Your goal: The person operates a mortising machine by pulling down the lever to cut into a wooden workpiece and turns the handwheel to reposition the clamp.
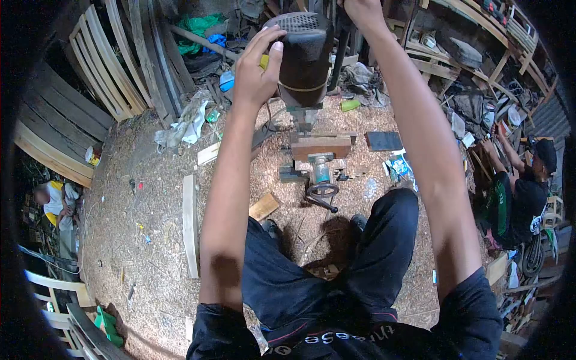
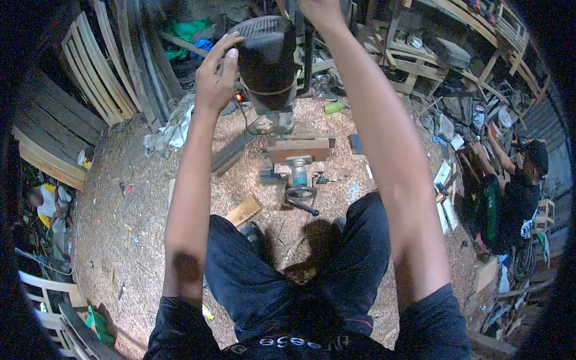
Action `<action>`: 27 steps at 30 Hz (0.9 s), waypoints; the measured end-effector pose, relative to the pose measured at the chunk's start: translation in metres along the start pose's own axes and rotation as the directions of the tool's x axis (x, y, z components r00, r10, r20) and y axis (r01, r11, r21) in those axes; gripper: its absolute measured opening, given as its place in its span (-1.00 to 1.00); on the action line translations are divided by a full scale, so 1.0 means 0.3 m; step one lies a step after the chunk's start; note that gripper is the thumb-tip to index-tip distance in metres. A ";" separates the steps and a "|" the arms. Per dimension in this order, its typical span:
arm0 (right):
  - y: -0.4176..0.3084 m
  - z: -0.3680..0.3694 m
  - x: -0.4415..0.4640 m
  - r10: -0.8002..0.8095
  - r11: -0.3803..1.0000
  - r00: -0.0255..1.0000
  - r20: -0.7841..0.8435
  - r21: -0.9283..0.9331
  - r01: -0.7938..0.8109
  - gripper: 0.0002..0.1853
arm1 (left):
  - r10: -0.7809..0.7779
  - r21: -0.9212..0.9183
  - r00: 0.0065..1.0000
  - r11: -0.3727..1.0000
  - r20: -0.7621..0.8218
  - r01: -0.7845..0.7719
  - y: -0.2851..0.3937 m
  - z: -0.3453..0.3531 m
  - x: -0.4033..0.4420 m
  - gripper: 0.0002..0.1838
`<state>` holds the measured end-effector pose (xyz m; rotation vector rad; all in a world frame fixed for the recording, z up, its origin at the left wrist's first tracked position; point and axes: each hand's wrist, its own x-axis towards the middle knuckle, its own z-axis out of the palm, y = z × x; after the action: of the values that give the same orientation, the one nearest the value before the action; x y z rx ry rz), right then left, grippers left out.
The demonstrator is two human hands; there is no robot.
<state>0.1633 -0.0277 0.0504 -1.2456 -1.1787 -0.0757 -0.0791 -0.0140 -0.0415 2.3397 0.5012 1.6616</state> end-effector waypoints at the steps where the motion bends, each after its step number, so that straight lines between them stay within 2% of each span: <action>1: 0.024 0.004 0.031 -0.032 0.997 0.999 -0.009 -0.066 0.031 -0.30 | -0.007 -0.018 1.000 1.000 -0.001 0.007 0.002 0.000 0.008 -0.67; 3: 0.099 0.035 0.132 -0.086 0.977 0.996 -0.020 -0.198 0.081 -0.29 | -0.028 -0.053 1.000 0.998 0.006 0.029 -0.003 -0.002 0.020 -0.67; 4: 0.113 0.042 0.166 -0.020 0.977 0.999 0.037 -0.213 0.027 -0.37 | -0.027 -0.067 0.999 0.997 0.018 0.028 -0.018 0.001 0.024 -0.67; 7: 0.208 0.076 0.262 -0.106 0.873 0.992 0.069 -0.472 0.126 -0.48 | -0.025 -0.037 1.000 0.999 -0.018 0.025 -0.011 0.001 0.018 -0.68; 8: 0.183 0.067 0.229 -0.170 0.907 0.982 0.084 -0.376 0.189 -0.54 | -0.031 -0.025 0.999 0.999 -0.033 0.030 -0.003 0.000 0.009 -0.68; 11: 0.197 0.071 0.116 -0.417 0.862 0.901 -0.118 -0.365 0.351 -0.57 | -0.031 0.001 0.997 1.000 -0.066 0.031 0.016 -0.008 -0.014 -0.68; 12: 0.188 0.064 0.093 -0.300 0.846 0.952 -0.070 -0.480 0.231 -0.58 | -0.025 0.004 0.998 1.000 -0.064 0.025 0.012 -0.007 -0.016 -0.68; 15: 0.105 0.061 0.073 -0.054 0.872 0.998 -0.040 -0.490 0.028 -0.58 | -0.037 -0.024 0.997 0.999 -0.071 0.035 0.001 -0.002 -0.010 -0.68; 19: 0.276 0.125 0.214 -0.030 0.840 0.998 0.061 -0.540 0.058 -0.56 | -0.102 -0.102 0.993 0.990 -0.057 0.096 0.012 -0.002 -0.023 -0.68; 20: 0.331 0.136 0.240 0.040 0.825 0.993 0.113 -0.564 0.031 -0.53 | -0.070 -0.080 0.995 0.995 -0.066 0.064 0.001 -0.002 -0.036 -0.68; 23: 0.433 0.108 0.232 -0.026 0.839 0.968 0.250 -0.521 0.157 -0.43 | -0.034 -0.006 0.990 0.999 -0.140 0.033 -0.003 -0.018 -0.113 -0.71; 24: 0.447 0.099 0.219 -0.059 0.863 0.953 0.296 -0.465 0.198 -0.35 | -0.096 -0.055 0.981 0.995 -0.166 0.088 -0.002 -0.022 -0.154 -0.74; 27: 0.431 0.090 0.115 -0.081 0.914 0.971 0.224 -0.373 0.163 -0.34 | -0.283 -0.078 0.927 0.959 -0.247 0.272 0.001 -0.031 -0.329 -0.78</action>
<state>0.2412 0.0619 -0.0171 -1.5540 -1.4698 -0.2943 -0.1174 -0.0541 -0.1238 1.9244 0.7980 1.8193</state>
